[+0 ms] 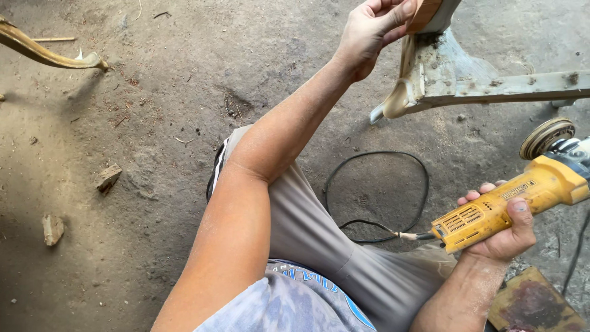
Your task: The person uses a yellow angle grinder to sand a small wooden piece held against a white metal frame. They repeatedly reposition the piece and the tool to smooth different edges and surfaces.
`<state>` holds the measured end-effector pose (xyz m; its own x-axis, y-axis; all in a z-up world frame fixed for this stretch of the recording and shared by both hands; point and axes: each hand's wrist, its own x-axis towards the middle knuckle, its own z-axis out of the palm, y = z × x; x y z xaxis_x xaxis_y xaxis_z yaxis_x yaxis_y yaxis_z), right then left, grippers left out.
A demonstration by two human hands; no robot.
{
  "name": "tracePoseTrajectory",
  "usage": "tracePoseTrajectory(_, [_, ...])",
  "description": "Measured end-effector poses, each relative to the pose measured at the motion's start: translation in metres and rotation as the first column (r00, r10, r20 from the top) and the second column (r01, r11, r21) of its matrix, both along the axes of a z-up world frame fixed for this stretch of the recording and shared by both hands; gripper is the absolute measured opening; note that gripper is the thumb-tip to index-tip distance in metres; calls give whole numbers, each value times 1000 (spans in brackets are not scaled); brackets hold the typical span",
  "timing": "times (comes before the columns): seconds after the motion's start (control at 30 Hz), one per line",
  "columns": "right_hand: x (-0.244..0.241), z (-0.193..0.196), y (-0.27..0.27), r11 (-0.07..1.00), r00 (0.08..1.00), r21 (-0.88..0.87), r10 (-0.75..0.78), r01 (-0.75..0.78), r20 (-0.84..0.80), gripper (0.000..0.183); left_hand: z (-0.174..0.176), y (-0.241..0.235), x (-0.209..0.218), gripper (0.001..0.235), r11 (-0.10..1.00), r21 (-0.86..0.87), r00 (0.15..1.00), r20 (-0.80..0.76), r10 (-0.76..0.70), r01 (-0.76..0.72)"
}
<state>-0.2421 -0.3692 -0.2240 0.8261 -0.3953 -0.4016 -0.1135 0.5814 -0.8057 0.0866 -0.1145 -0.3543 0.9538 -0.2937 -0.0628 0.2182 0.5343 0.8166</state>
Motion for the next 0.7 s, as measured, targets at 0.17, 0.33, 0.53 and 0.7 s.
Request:
tracePoseTrajectory(0.17, [0, 0, -2, 999, 1000, -26, -22, 22, -2, 46, 11, -1, -7, 60, 999, 19, 999, 35, -34, 33])
tracePoseTrajectory(0.33, [3, 4, 1, 1000, 1000, -11, -10, 10, 12, 45, 12, -6, -7, 58, 1000, 1, 1000, 8, -19, 18])
tracePoseTrajectory(0.53, [4, 9, 7, 998, 1000, -61, -28, 27, -4, 51, 4, -10, -6, 54, 999, 43, 1000, 20, -14, 13])
tracePoseTrajectory(0.7, [2, 10, 6, 999, 1000, -48, -26, 25, -5, 47, 2, -13, -6, 53, 998, 70, 1000, 21, 1, -3])
